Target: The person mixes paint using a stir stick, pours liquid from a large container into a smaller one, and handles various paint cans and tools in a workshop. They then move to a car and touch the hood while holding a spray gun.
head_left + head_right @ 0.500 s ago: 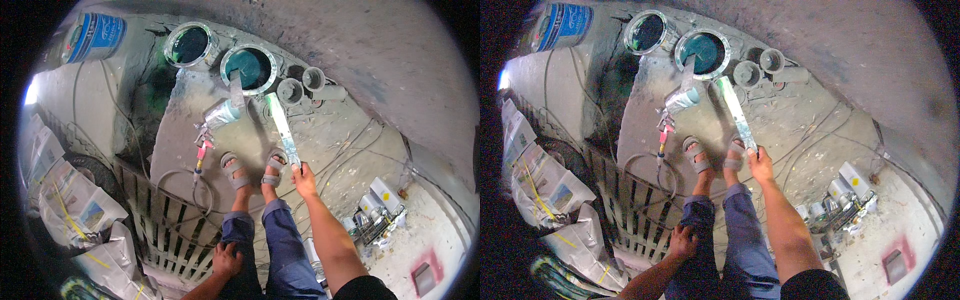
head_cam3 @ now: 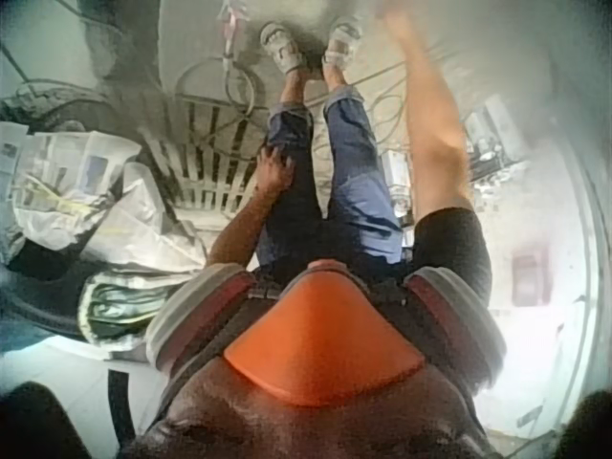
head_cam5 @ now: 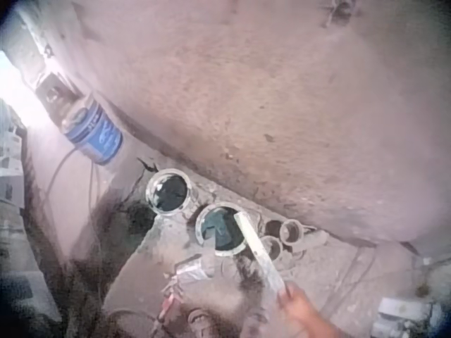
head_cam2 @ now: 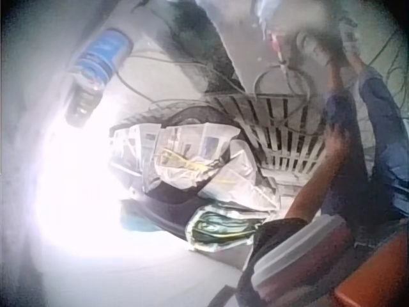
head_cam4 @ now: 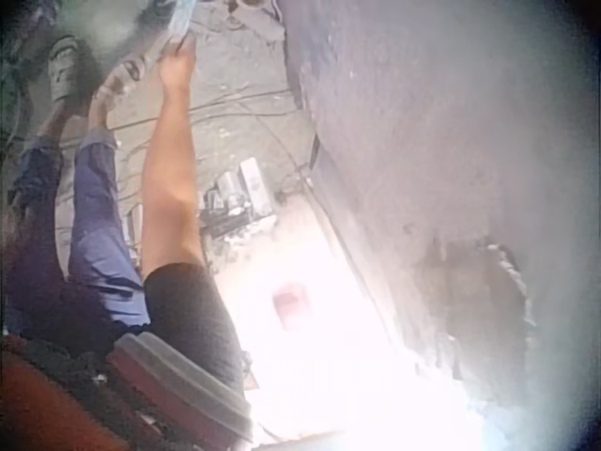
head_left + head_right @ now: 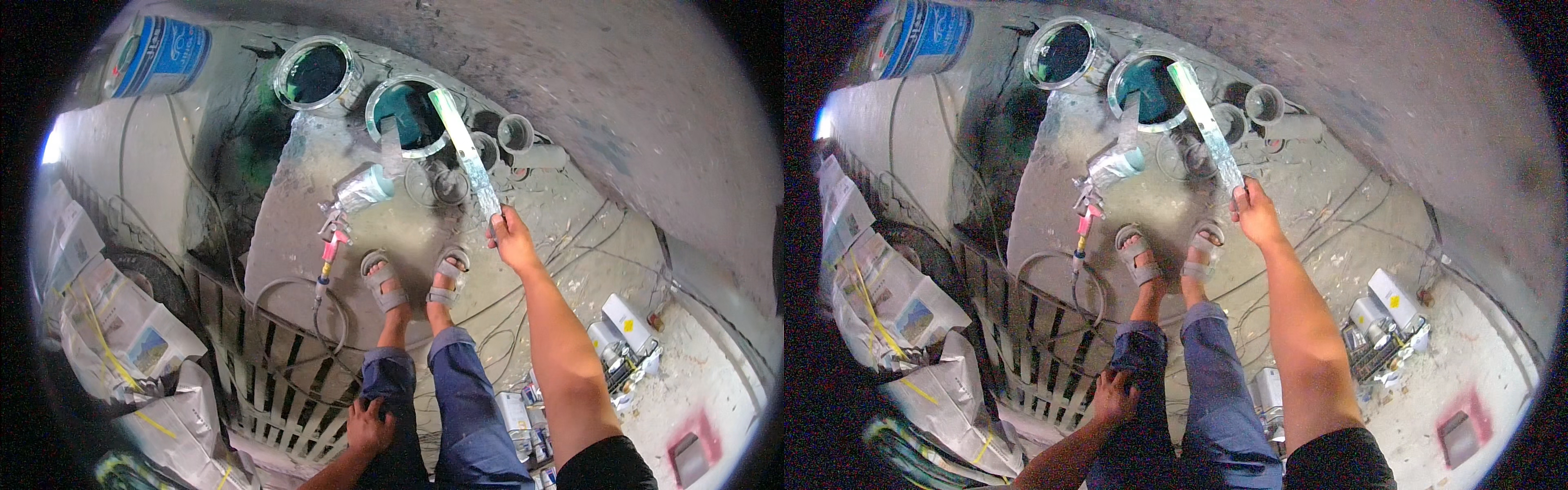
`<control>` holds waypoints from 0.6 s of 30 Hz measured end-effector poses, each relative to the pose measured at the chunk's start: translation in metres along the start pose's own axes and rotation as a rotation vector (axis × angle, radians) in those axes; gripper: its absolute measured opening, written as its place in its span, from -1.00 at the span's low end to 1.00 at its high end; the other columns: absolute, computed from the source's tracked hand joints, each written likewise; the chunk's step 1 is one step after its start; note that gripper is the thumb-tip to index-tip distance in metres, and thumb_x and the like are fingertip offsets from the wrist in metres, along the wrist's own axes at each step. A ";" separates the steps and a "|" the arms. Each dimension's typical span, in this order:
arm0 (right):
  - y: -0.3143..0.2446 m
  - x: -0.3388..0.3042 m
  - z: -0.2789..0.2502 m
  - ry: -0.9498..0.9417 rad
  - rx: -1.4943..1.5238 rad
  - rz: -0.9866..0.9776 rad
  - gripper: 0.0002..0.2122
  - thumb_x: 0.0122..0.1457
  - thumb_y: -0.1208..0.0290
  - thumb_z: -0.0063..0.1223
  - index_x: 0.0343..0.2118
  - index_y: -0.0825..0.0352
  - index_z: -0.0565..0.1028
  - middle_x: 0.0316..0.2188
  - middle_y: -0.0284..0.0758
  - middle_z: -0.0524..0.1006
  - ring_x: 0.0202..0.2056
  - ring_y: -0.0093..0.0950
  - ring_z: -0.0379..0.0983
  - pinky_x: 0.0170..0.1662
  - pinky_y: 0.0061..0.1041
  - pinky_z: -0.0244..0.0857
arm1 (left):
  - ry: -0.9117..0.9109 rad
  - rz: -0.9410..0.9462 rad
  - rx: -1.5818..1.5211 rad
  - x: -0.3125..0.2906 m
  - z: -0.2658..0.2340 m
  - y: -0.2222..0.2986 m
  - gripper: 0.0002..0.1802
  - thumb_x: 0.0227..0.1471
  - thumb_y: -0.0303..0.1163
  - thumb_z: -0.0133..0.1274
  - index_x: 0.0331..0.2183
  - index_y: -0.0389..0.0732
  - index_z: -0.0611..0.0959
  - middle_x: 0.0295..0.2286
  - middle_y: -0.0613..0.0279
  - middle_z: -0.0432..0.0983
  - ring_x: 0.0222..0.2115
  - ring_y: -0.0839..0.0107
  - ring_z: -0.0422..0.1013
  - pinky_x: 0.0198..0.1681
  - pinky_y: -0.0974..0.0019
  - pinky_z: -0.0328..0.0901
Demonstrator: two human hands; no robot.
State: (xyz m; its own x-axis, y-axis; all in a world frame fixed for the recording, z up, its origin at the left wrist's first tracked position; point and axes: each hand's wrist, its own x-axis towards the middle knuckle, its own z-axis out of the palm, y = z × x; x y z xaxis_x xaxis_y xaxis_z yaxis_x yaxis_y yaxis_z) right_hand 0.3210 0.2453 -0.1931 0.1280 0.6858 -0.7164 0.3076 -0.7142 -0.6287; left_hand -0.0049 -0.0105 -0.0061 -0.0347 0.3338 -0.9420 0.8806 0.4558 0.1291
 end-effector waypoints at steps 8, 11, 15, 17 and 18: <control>-0.005 0.051 -0.022 -0.040 -0.251 -0.064 -0.64 0.28 0.09 -0.21 -0.15 0.33 0.37 -0.58 -0.31 0.50 -0.64 -0.53 0.40 -0.51 -0.46 0.31 | 0.020 0.028 0.008 -0.003 0.004 -0.006 -0.47 -0.11 -0.15 0.03 -0.05 -0.10 0.49 -0.14 -0.20 0.29 -0.10 -0.12 0.23 -0.03 -0.03 0.20; 0.001 0.071 -0.037 -0.069 -0.229 -0.067 -0.63 0.27 0.08 -0.19 -0.15 0.34 0.37 -0.58 -0.33 0.48 -0.64 -0.54 0.38 -0.51 -0.47 0.30 | 0.009 0.010 0.012 -0.001 -0.001 -0.002 -0.48 -0.11 -0.14 0.02 -0.06 -0.10 0.50 -0.14 -0.20 0.29 -0.10 -0.12 0.23 -0.03 -0.03 0.20; 0.012 0.078 -0.048 -0.104 -0.206 0.003 -0.65 0.26 0.10 -0.19 -0.16 0.36 0.37 -0.58 -0.32 0.47 -0.64 -0.54 0.38 -0.50 -0.47 0.33 | 0.000 -0.008 0.003 -0.002 -0.007 0.005 -0.48 -0.11 -0.15 0.01 -0.06 -0.10 0.50 -0.15 -0.18 0.29 -0.10 -0.13 0.23 -0.03 -0.02 0.20; 0.018 0.070 -0.056 -0.095 -0.232 0.041 -0.65 0.26 0.11 -0.19 -0.18 0.36 0.37 -0.58 -0.31 0.47 -0.64 -0.54 0.39 -0.51 -0.46 0.34 | 0.007 0.001 -0.001 -0.003 -0.007 0.005 -0.49 -0.11 -0.15 0.00 -0.07 -0.11 0.50 -0.15 -0.17 0.30 -0.09 -0.13 0.23 -0.02 -0.02 0.20; 0.030 0.064 -0.064 -0.089 -0.255 0.062 -0.65 0.26 0.11 -0.19 -0.18 0.37 0.37 -0.58 -0.30 0.47 -0.63 -0.53 0.39 -0.51 -0.46 0.34 | 0.011 0.006 0.004 -0.003 -0.008 0.006 -0.50 -0.10 -0.15 0.00 -0.07 -0.11 0.50 -0.16 -0.17 0.30 -0.09 -0.13 0.23 -0.02 -0.02 0.20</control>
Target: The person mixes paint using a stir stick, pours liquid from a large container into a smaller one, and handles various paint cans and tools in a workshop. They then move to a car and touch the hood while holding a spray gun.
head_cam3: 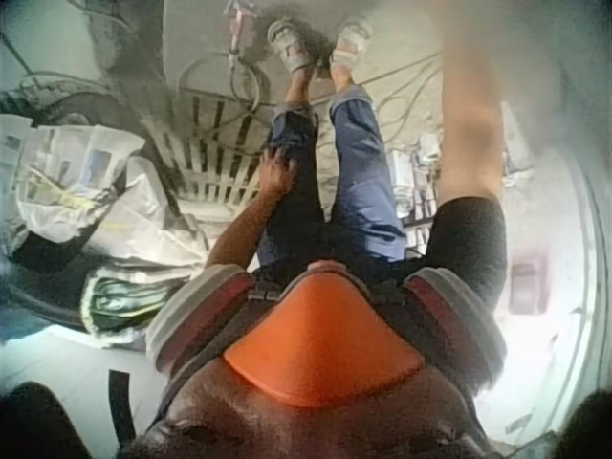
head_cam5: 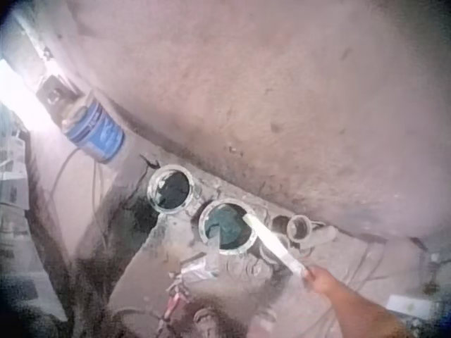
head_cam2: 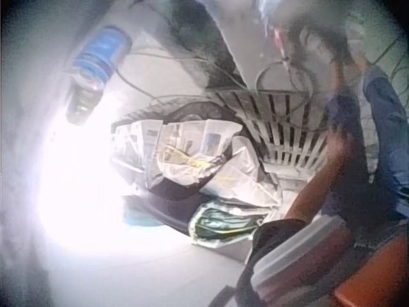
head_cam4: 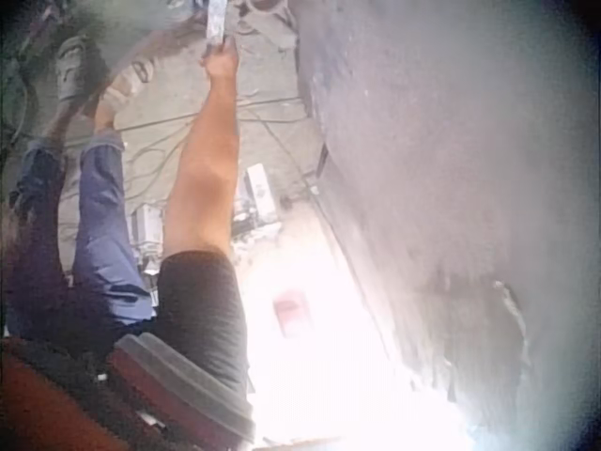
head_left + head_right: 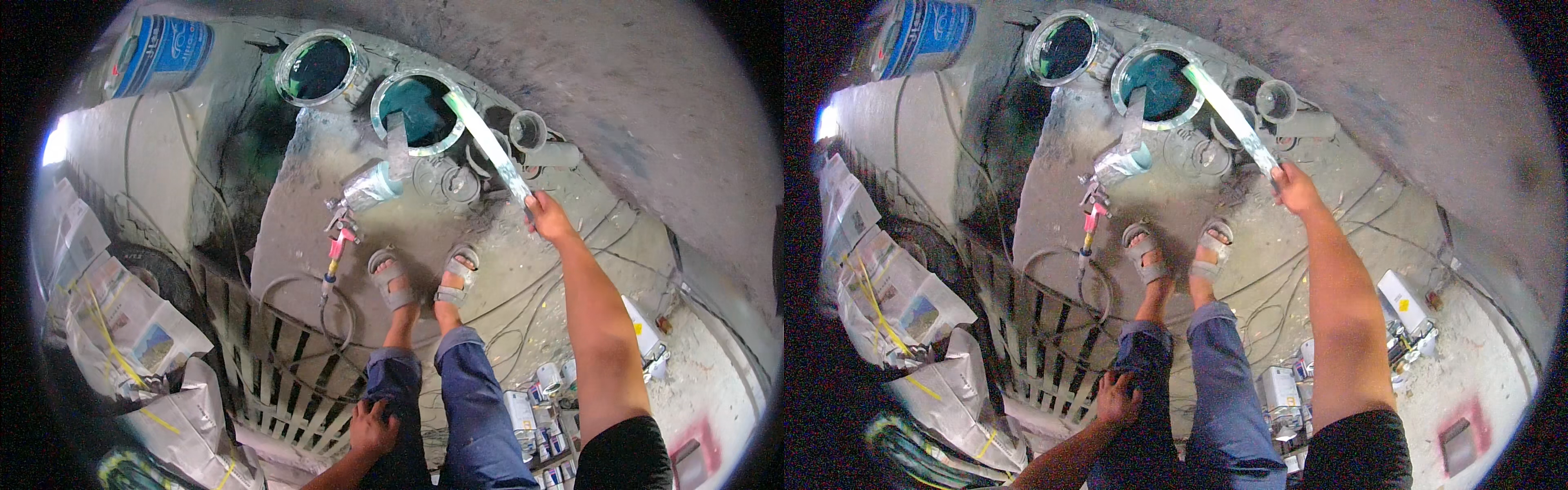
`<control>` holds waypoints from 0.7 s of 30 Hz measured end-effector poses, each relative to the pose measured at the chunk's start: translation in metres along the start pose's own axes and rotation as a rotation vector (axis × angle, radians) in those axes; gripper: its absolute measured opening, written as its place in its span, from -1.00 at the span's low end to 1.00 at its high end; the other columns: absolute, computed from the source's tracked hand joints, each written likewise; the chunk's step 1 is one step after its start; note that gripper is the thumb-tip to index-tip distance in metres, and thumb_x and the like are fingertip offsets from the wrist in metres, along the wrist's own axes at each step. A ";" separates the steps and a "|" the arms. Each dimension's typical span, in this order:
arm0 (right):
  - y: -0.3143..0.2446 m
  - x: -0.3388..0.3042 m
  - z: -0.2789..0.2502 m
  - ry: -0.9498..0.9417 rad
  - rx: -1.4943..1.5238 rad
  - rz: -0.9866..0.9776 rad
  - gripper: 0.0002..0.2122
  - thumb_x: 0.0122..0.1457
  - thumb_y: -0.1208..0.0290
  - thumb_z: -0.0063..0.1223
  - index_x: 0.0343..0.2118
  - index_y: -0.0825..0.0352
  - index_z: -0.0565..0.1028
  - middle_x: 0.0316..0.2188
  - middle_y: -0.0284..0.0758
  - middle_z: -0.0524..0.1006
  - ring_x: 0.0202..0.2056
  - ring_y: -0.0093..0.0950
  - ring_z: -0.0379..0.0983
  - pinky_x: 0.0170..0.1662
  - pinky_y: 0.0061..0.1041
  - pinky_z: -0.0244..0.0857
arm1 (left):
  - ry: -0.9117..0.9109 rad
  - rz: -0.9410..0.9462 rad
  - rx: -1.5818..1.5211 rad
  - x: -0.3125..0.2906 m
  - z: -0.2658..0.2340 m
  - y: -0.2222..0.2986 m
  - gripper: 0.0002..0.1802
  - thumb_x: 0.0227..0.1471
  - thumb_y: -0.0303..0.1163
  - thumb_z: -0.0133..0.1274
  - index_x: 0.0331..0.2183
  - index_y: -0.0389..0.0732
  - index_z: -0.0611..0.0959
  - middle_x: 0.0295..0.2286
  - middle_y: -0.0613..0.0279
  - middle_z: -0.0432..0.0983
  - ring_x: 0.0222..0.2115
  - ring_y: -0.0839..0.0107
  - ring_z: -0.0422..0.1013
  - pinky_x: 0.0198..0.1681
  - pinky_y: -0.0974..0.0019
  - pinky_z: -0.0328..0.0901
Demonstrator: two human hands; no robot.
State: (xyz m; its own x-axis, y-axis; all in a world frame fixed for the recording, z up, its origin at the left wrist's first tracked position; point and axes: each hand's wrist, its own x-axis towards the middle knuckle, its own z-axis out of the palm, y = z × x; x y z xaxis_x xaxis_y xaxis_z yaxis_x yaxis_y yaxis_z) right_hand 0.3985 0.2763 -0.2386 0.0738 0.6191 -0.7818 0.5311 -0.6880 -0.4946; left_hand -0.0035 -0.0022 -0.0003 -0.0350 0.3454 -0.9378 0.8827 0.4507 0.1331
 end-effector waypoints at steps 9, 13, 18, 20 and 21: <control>0.035 -0.125 -0.044 0.224 0.014 -0.016 -0.58 0.25 0.20 -0.13 0.10 0.31 0.22 -0.49 -0.16 0.50 -0.52 -0.37 0.49 -0.44 -0.39 0.37 | -0.024 -0.011 0.016 -0.004 -0.009 0.010 -0.51 -0.08 -0.17 0.00 -0.08 -0.16 0.49 -0.17 -0.17 0.30 -0.11 -0.12 0.23 -0.02 -0.02 0.20; 0.018 -0.175 -0.057 0.389 -0.213 -0.184 -0.42 0.17 0.46 -0.07 0.23 0.24 -0.01 -0.40 0.06 0.50 -0.37 0.00 0.48 -0.32 -0.16 0.34 | 0.004 0.020 0.087 -0.009 -0.016 0.011 -0.50 -0.04 -0.14 -0.02 -0.07 -0.19 0.48 -0.15 -0.17 0.30 -0.09 -0.11 0.24 -0.01 -0.01 0.20; -0.008 -0.242 -0.056 0.258 -0.159 -0.162 -0.38 0.14 0.56 -0.11 0.25 0.23 -0.06 -0.30 0.01 0.50 -0.45 -0.16 0.52 -0.41 -0.25 0.38 | -0.006 0.058 0.167 -0.010 -0.022 0.005 -0.46 0.02 -0.07 -0.07 -0.01 -0.17 0.43 -0.06 -0.15 0.27 -0.01 -0.09 0.20 0.05 0.00 0.18; -0.025 -0.276 -0.052 0.181 0.208 -0.118 -0.37 0.14 0.59 -0.13 0.25 0.22 -0.08 -0.25 -0.06 0.51 -0.49 -0.30 0.53 -0.47 -0.36 0.40 | -0.093 0.027 0.214 -0.016 -0.036 0.007 -0.41 0.05 -0.03 -0.11 0.07 -0.13 0.37 0.03 -0.15 0.22 0.07 -0.09 0.15 0.09 0.02 0.15; -0.035 -0.296 -0.053 0.166 0.344 -0.065 -0.37 0.14 0.60 -0.15 0.26 0.22 -0.10 -0.24 -0.10 0.51 -0.50 -0.36 0.53 -0.49 -0.42 0.40 | -0.131 -0.001 0.244 -0.019 -0.043 0.010 -0.38 0.07 -0.01 -0.14 0.10 -0.12 0.32 0.06 -0.16 0.18 0.10 -0.09 0.11 0.11 0.02 0.14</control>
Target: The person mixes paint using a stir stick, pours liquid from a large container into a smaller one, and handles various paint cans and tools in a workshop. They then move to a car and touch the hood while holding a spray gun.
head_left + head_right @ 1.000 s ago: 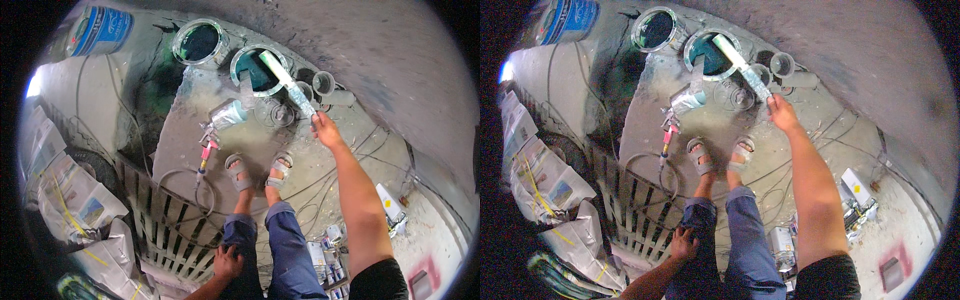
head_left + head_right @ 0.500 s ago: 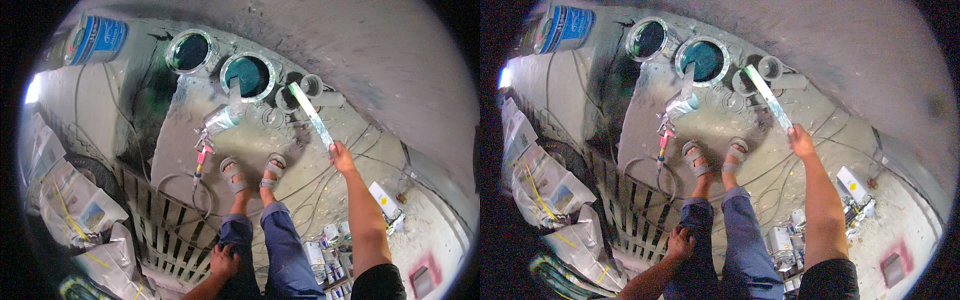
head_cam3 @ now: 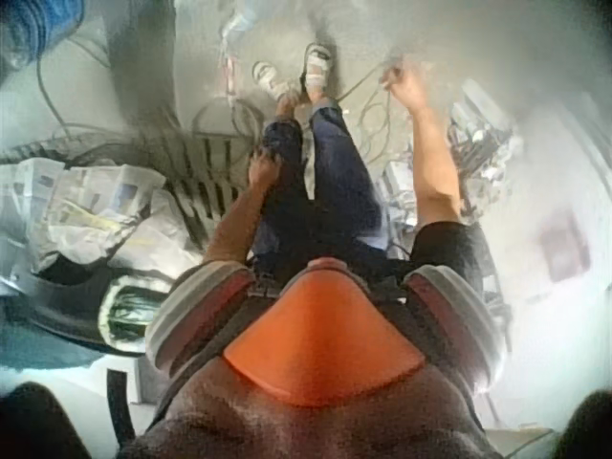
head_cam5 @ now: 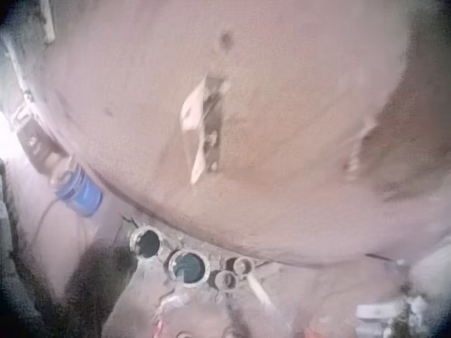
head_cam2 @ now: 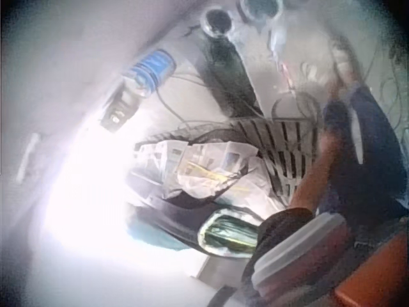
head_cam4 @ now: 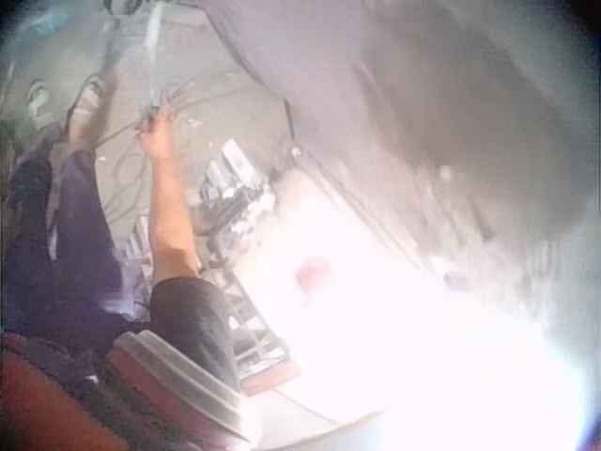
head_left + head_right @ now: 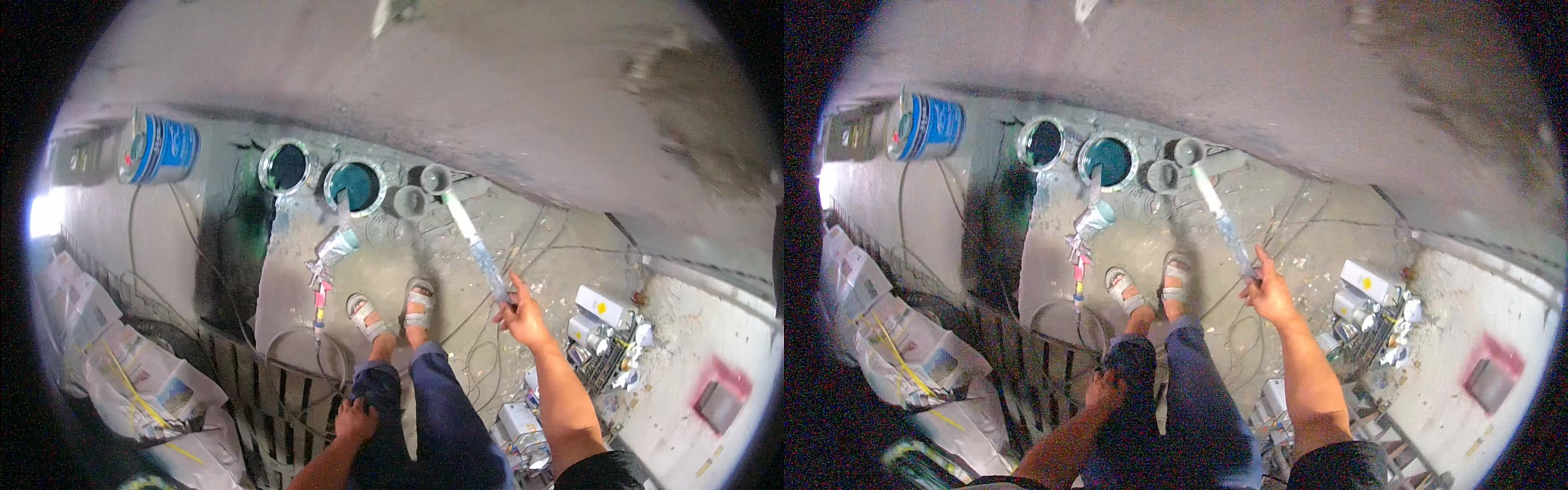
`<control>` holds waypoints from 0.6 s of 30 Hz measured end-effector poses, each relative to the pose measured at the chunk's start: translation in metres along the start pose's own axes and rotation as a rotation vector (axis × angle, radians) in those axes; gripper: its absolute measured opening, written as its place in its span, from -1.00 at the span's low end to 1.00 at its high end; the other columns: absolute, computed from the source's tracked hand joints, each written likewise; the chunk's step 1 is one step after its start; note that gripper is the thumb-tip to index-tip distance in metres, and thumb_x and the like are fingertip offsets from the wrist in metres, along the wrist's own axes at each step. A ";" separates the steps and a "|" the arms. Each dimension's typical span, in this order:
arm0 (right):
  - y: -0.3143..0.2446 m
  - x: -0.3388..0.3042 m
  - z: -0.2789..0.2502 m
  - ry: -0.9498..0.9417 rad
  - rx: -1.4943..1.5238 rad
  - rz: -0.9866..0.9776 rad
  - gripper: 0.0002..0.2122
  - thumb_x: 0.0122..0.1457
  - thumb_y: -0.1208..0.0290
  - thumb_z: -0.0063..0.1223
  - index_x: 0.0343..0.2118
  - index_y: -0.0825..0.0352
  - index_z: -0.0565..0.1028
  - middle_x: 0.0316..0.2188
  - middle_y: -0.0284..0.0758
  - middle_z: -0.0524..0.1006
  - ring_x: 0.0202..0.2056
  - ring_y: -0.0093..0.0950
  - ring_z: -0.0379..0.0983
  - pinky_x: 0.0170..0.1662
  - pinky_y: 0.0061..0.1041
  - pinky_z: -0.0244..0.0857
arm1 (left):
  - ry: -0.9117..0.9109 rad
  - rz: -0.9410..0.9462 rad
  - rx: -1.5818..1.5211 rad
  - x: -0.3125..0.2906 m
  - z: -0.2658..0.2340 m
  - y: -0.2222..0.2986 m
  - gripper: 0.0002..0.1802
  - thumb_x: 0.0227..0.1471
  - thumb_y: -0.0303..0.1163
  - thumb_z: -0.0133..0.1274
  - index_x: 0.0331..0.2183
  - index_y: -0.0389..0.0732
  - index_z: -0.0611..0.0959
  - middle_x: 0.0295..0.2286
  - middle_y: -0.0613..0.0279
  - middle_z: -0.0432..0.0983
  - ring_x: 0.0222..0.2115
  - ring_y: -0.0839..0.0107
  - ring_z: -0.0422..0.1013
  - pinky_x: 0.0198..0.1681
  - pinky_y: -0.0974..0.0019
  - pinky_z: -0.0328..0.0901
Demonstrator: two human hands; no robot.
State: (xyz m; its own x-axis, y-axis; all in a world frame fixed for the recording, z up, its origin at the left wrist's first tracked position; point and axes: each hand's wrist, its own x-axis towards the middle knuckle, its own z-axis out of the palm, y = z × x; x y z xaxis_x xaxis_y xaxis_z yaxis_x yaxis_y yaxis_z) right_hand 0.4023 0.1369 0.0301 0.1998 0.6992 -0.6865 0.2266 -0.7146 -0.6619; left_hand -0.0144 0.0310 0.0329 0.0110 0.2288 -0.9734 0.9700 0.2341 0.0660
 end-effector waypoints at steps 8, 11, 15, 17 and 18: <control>-0.078 -0.168 -0.036 -0.014 0.552 0.073 -0.32 0.11 0.68 -0.22 0.26 0.22 -0.19 -0.19 -0.10 0.51 -0.50 -0.43 0.51 -0.56 -0.51 0.37 | -0.128 0.095 0.156 -0.020 -0.036 -0.043 -0.26 0.09 0.10 -0.24 0.19 -0.11 0.19 0.15 -0.06 0.12 0.15 -0.05 0.08 0.19 0.05 0.03; -0.076 -0.231 -0.056 0.043 0.708 0.004 -0.29 0.06 0.69 -0.20 0.27 0.23 -0.21 -0.20 -0.09 0.52 -0.50 -0.40 0.52 -0.55 -0.50 0.40 | -0.162 0.030 0.308 -0.072 -0.079 -0.002 -0.27 0.08 0.08 -0.21 0.17 -0.15 0.24 0.12 -0.08 0.17 0.12 -0.03 0.15 0.17 0.07 0.06; -0.076 -0.289 -0.078 0.106 0.817 -0.092 -0.27 0.07 0.66 -0.17 0.27 0.27 -0.26 -0.17 -0.08 0.51 -0.50 -0.40 0.52 -0.50 -0.50 0.42 | -0.019 0.085 0.334 -0.056 -0.081 -0.035 -0.30 0.06 0.04 -0.15 0.12 -0.21 0.30 0.06 -0.13 0.26 0.07 -0.06 0.21 0.12 0.09 0.14; -0.058 -0.317 -0.087 0.156 0.897 -0.125 -0.27 0.08 0.65 -0.15 0.27 0.29 -0.26 -0.17 -0.07 0.50 -0.51 -0.40 0.51 -0.51 -0.51 0.42 | 0.026 0.118 0.357 -0.069 -0.085 -0.020 -0.33 0.05 0.00 -0.11 0.08 -0.25 0.35 0.02 -0.16 0.31 0.04 -0.09 0.24 0.09 0.11 0.18; -0.051 -0.336 -0.096 0.210 0.929 -0.148 -0.28 0.09 0.62 -0.14 0.26 0.31 -0.25 -0.16 -0.03 0.49 -0.52 -0.40 0.51 -0.53 -0.53 0.41 | 0.015 0.159 0.459 -0.072 -0.087 -0.004 -0.34 0.03 -0.03 -0.10 0.07 -0.27 0.37 0.02 -0.15 0.31 0.04 -0.07 0.26 0.10 0.15 0.17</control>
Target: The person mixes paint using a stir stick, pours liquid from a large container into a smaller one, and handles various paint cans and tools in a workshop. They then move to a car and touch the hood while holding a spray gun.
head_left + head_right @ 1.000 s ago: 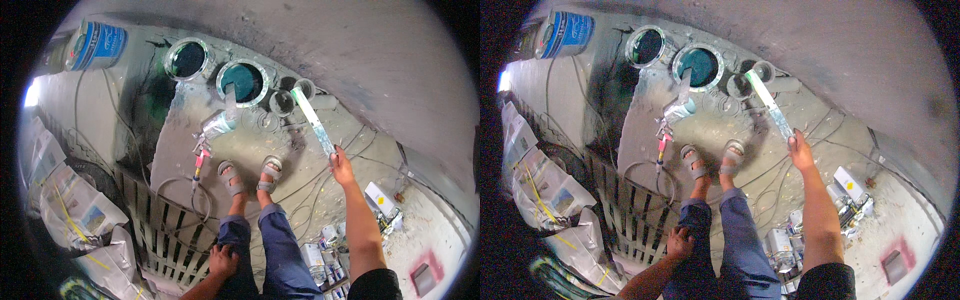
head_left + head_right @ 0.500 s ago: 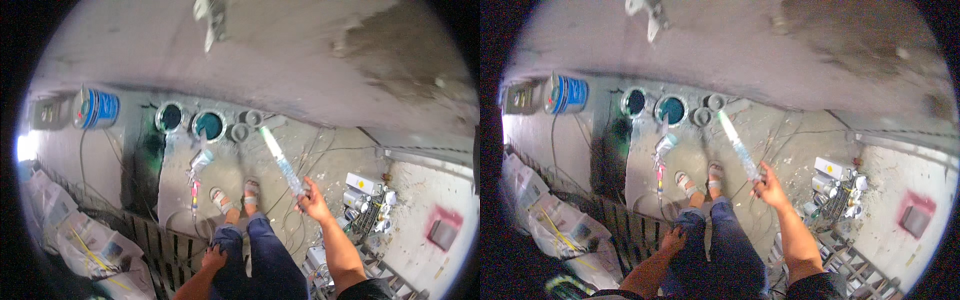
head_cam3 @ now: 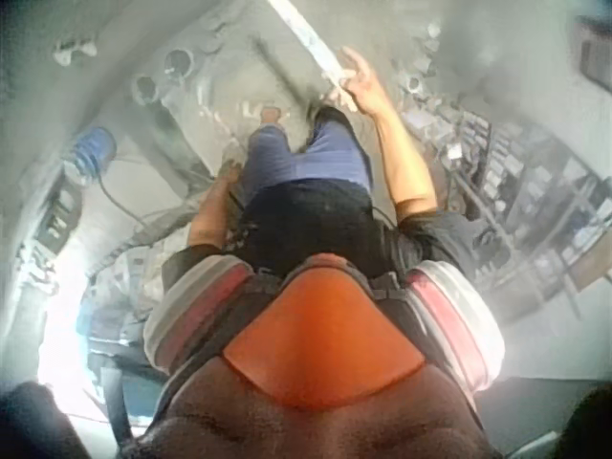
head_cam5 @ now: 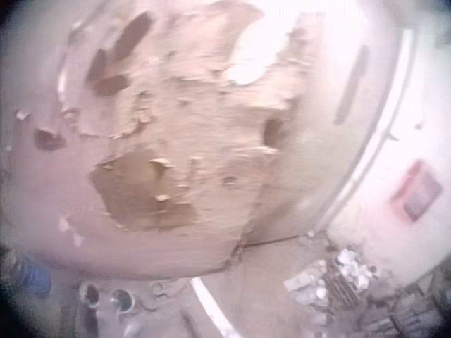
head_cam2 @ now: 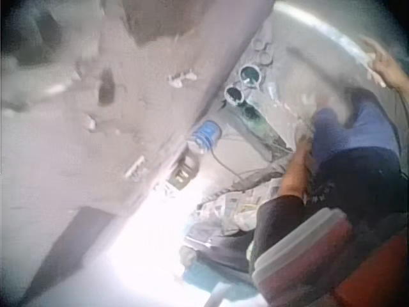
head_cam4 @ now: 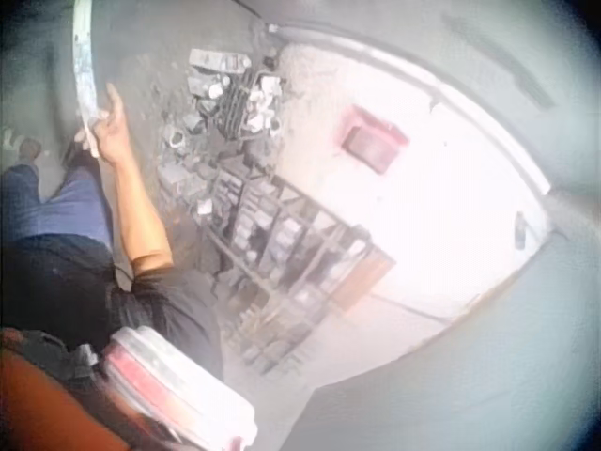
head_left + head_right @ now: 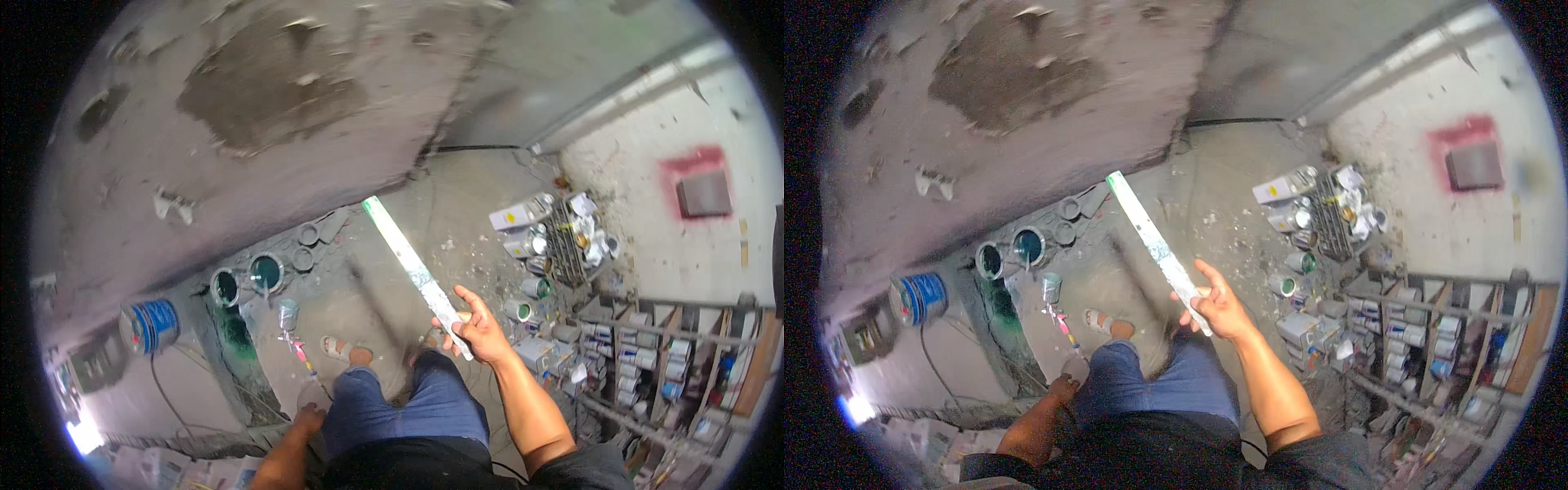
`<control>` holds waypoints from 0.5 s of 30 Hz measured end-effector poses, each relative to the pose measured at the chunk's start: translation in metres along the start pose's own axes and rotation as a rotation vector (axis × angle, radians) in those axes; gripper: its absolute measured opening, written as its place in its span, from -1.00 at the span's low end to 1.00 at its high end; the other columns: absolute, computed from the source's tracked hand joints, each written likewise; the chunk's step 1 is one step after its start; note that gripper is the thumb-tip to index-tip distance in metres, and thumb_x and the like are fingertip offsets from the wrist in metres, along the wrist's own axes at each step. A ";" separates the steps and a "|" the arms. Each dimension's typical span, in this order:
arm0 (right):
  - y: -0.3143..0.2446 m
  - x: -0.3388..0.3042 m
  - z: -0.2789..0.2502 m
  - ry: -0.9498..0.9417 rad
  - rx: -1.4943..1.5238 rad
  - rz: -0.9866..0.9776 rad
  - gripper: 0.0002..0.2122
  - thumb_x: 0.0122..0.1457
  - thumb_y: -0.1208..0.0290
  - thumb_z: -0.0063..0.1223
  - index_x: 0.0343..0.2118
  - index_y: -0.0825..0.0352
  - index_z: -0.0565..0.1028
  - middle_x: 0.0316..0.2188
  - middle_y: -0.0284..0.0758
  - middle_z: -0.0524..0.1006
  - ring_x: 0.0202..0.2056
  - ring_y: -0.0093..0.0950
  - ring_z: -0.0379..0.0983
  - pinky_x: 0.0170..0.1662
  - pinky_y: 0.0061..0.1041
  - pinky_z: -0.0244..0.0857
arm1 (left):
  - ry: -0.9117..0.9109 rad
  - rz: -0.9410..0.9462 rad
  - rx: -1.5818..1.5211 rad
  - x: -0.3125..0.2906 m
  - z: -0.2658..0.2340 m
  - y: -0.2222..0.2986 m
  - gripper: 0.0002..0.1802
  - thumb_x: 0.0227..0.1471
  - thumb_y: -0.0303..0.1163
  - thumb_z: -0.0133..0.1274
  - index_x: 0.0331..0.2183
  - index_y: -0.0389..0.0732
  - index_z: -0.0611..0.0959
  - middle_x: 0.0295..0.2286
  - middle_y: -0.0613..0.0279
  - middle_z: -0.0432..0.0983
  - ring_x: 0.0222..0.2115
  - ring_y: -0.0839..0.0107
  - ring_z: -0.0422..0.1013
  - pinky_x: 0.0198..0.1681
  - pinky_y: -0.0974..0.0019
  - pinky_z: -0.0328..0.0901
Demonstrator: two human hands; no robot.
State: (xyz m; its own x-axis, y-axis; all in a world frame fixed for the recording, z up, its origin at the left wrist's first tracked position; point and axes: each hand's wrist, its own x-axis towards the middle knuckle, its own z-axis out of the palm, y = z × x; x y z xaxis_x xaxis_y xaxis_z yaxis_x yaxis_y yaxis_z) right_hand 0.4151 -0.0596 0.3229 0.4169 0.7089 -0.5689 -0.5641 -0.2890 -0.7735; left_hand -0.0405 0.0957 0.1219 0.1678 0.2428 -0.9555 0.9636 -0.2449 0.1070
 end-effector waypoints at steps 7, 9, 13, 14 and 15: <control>-0.018 -0.086 -0.116 0.037 0.498 -0.194 -0.41 0.20 0.46 -0.27 0.27 0.22 -0.17 -0.14 0.08 0.45 -0.54 -0.37 0.50 -0.59 -0.52 0.41 | 0.103 0.078 0.164 -0.022 -0.010 0.129 -0.34 0.00 -0.05 -0.10 0.04 -0.32 0.40 -0.02 -0.19 0.36 0.04 0.01 0.27 0.11 0.22 0.16; -0.020 -0.108 -0.154 0.052 0.485 -0.238 -0.49 0.30 0.22 -0.34 0.26 0.19 -0.09 -0.14 0.10 0.45 -0.54 -0.38 0.50 -0.60 -0.53 0.40 | 0.113 0.109 0.203 -0.031 -0.002 0.177 -0.34 -0.01 -0.05 -0.09 0.03 -0.32 0.41 -0.03 -0.19 0.36 0.04 0.01 0.28 0.11 0.23 0.16; -0.031 -0.168 -0.227 0.079 0.574 -0.285 -0.41 0.28 -0.06 -0.40 0.25 0.20 -0.05 -0.13 0.08 0.44 -0.55 -0.42 0.48 -0.61 -0.57 0.39 | 0.122 0.236 0.277 -0.018 0.016 0.253 -0.36 -0.02 -0.05 -0.06 0.00 -0.32 0.44 -0.06 -0.23 0.39 0.02 0.00 0.30 0.09 0.20 0.18; -0.032 -0.184 -0.247 0.101 0.586 -0.302 -0.40 0.28 -0.07 -0.40 0.25 0.20 -0.05 -0.14 0.07 0.45 -0.55 -0.43 0.48 -0.61 -0.58 0.39 | 0.139 0.263 0.322 -0.022 0.020 0.285 -0.36 -0.02 -0.05 -0.06 0.00 -0.32 0.44 -0.08 -0.23 0.40 0.01 -0.01 0.31 0.08 0.19 0.19; -0.034 -0.197 -0.264 0.122 0.595 -0.318 -0.40 0.27 -0.07 -0.39 0.25 0.21 -0.06 -0.14 0.06 0.45 -0.55 -0.43 0.47 -0.61 -0.59 0.39 | 0.155 0.292 0.362 -0.025 0.023 0.314 -0.36 -0.01 -0.05 -0.06 -0.01 -0.32 0.44 -0.09 -0.23 0.41 0.00 -0.01 0.32 0.07 0.18 0.20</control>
State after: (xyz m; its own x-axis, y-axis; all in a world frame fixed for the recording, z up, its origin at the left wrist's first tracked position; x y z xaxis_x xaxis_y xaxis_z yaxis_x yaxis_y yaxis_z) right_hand 0.5405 -0.3596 0.3880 0.6848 0.6132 -0.3938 -0.6821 0.3490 -0.6426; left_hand 0.2529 -0.0088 0.1727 0.4757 0.2457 -0.8446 0.7421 -0.6276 0.2353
